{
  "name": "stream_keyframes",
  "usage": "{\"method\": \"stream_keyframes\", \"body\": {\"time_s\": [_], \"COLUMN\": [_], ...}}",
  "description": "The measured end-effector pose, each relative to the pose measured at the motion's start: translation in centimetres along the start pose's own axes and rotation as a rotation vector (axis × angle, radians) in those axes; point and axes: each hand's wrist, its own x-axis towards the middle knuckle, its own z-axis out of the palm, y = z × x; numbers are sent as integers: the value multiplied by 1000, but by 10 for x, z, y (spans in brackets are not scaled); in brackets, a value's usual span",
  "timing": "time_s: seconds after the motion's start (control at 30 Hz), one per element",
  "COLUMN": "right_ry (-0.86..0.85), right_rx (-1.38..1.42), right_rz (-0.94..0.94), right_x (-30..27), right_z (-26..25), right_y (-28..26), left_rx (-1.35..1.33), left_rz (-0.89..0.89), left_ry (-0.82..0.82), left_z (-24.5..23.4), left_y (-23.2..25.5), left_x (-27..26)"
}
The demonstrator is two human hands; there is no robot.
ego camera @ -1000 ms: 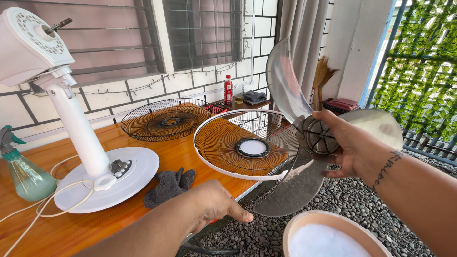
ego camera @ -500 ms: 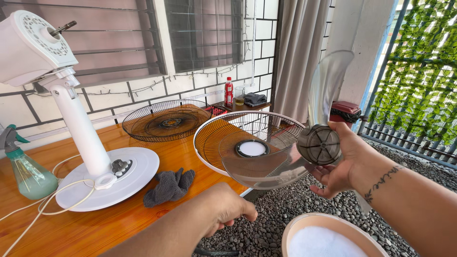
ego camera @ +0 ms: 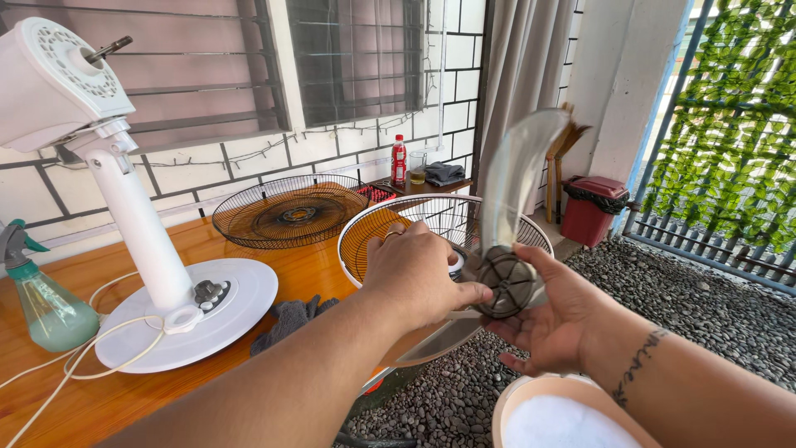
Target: The person cleans a disassembled electric fan using a spray bottle and a cloth. They wipe the fan base, blades, and front grille, spraying cleaner onto the grille before wiping it down.
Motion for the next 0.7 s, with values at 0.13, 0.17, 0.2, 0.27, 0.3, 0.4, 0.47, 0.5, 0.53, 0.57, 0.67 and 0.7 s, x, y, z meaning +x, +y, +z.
{"method": "stream_keyframes", "body": {"time_s": [0.13,0.17,0.2,0.27,0.3,0.4,0.47,0.5,0.53,0.57,0.67,0.7], "right_ry": [-142,-183,-111,35,99,99,-152,-174,-197,-219,-201,-190], "right_rx": [-106,-146,-307,-629,-808,-1127,-1060,-969,-878,-787,-576,-509], "right_rz": [25,27,-22,-125,-260,-591,-696,-654,-612,-569,-532,-515], "right_x": [12,14,15,19,21,25,31,35,39,42,47,47], "right_z": [-3,-5,-9,-15,-18,-28,-31,-31,-30,-29,-30,-30], "right_y": [4,3,0,-6,-10,-21,-22,-20,-19,-19,-21,-23], "left_rx": [-154,-153,-154,-199,-244,-240,-205,-195,-183,-54,190,168], "left_rz": [-140,-173,-205,-246,-256,-182,-105,-70,-36,150,468,414], "left_ry": [-146,-154,-162,-203,-236,-265,-252,-240,-227,41,602,632], "left_z": [-3,-3,-3,-2,-2,-1,0,1,1,2,8,11], "left_y": [-9,-13,-16,-24,-29,-38,-41,-41,-40,-38,-30,-28], "left_x": [9,10,12,17,20,30,37,38,39,39,30,24]}}
